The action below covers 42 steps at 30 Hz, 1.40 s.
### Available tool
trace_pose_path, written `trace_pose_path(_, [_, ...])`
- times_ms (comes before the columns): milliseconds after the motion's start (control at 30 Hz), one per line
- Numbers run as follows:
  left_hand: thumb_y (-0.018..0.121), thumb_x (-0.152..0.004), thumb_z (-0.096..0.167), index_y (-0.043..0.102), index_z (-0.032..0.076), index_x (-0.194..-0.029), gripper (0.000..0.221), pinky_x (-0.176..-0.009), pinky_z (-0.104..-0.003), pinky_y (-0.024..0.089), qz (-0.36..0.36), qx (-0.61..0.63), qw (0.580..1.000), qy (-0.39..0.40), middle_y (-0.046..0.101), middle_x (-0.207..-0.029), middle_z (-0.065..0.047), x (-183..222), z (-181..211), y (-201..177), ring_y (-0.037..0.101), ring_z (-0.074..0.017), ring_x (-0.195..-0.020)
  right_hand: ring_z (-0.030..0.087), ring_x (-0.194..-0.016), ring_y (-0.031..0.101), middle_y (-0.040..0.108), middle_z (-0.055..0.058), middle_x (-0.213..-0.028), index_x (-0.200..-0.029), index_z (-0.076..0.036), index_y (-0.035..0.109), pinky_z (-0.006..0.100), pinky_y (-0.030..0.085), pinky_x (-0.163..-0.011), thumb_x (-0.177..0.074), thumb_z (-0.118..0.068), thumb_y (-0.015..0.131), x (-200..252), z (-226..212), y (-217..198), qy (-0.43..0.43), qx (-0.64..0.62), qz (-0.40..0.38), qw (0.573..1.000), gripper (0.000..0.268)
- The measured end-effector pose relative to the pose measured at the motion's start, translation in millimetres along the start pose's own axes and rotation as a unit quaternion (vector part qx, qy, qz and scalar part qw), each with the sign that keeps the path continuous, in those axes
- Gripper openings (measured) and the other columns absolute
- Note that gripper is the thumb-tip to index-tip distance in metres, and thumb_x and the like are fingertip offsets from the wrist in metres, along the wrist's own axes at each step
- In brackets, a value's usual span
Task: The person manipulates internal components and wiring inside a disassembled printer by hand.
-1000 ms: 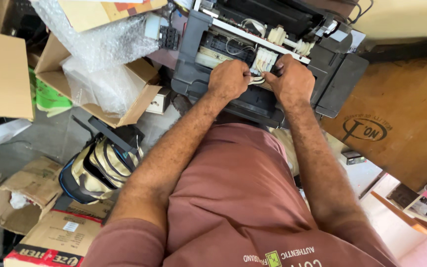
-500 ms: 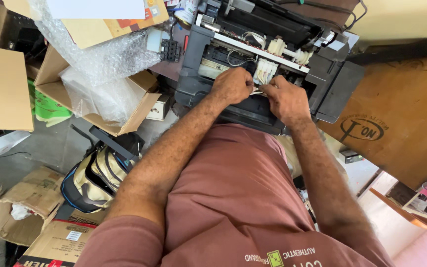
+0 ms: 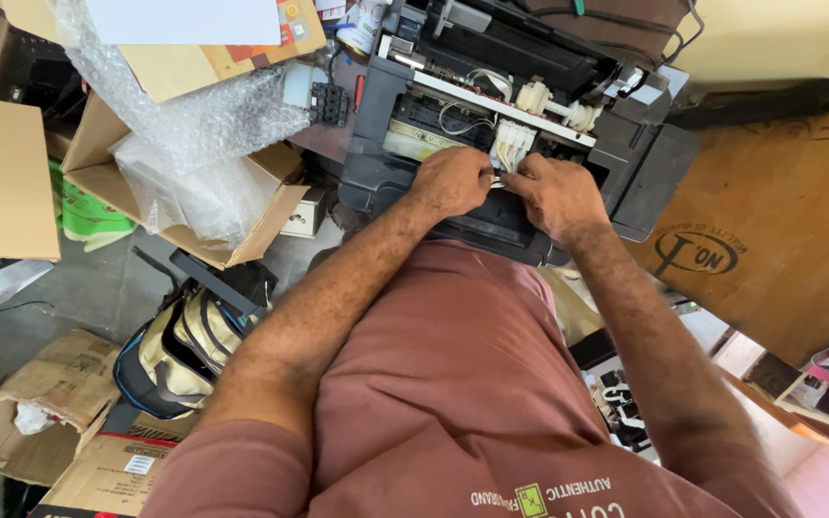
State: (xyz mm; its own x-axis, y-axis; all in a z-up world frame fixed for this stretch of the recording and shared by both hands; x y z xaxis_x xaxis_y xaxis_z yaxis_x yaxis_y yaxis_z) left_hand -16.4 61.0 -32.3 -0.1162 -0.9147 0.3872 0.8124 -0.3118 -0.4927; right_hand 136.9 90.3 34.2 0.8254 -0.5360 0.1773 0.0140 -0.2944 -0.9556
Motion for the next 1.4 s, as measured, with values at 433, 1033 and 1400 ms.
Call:
trace_pose_path(433, [0.075,-0.078,0.028,0.083,0.018,-0.089,0.017,-0.085,-0.043,0.056,-0.057,-0.014,0.993,-0.1,0.076,-0.094,-0.013,-17.8,-3.2,-1.2,0.072,-0.0328,-0.094,0.025,-0.087,0.067,0.064,0.005,-0.102,-0.125,-0.018,0.073,0.04,0.055,-0.074,-0.083,-0.004,0.07,21.1,-5.9,12.1,0.02,-0.013,0.033,0.999,0.044])
trace_pose_path(1033, [0.076,-0.08,0.029,0.081,0.013,-0.088,0.019,-0.078,-0.045,0.057,0.025,0.013,0.998,-0.054,0.076,-0.085,-0.015,-5.4,-2.8,3.0,0.073,-0.0347,-0.084,0.028,-0.088,0.074,0.073,0.014,-0.102,-0.114,-0.006,0.074,0.035,0.06,-0.077,-0.096,-0.008,0.073,44.2,3.8,10.5,0.251,-0.307,0.212,0.893,0.017])
trace_pose_path(1400, [0.078,-0.078,0.031,0.08,0.011,-0.087,0.023,-0.079,-0.045,0.057,0.005,0.022,0.995,-0.101,0.075,-0.085,-0.015,-8.3,-0.3,1.3,0.073,-0.0346,-0.086,0.026,-0.081,0.075,0.075,0.012,-0.091,-0.099,-0.006,0.077,0.034,0.059,-0.074,-0.084,-0.012,0.081,-1.9,18.4,14.0,0.263,-0.273,0.105,0.919,0.017])
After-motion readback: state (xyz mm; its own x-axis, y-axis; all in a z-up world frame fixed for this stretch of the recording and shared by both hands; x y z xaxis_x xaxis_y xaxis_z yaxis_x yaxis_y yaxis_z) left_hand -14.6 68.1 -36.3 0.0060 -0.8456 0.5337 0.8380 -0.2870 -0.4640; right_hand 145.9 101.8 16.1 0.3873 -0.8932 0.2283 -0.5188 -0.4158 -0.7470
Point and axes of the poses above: each hand's wrist, its own x-axis away from the middle knuckle, its own y-axis out of the palm, z = x × y, the point moved 5 cm from there along -x, towards the middle knuckle
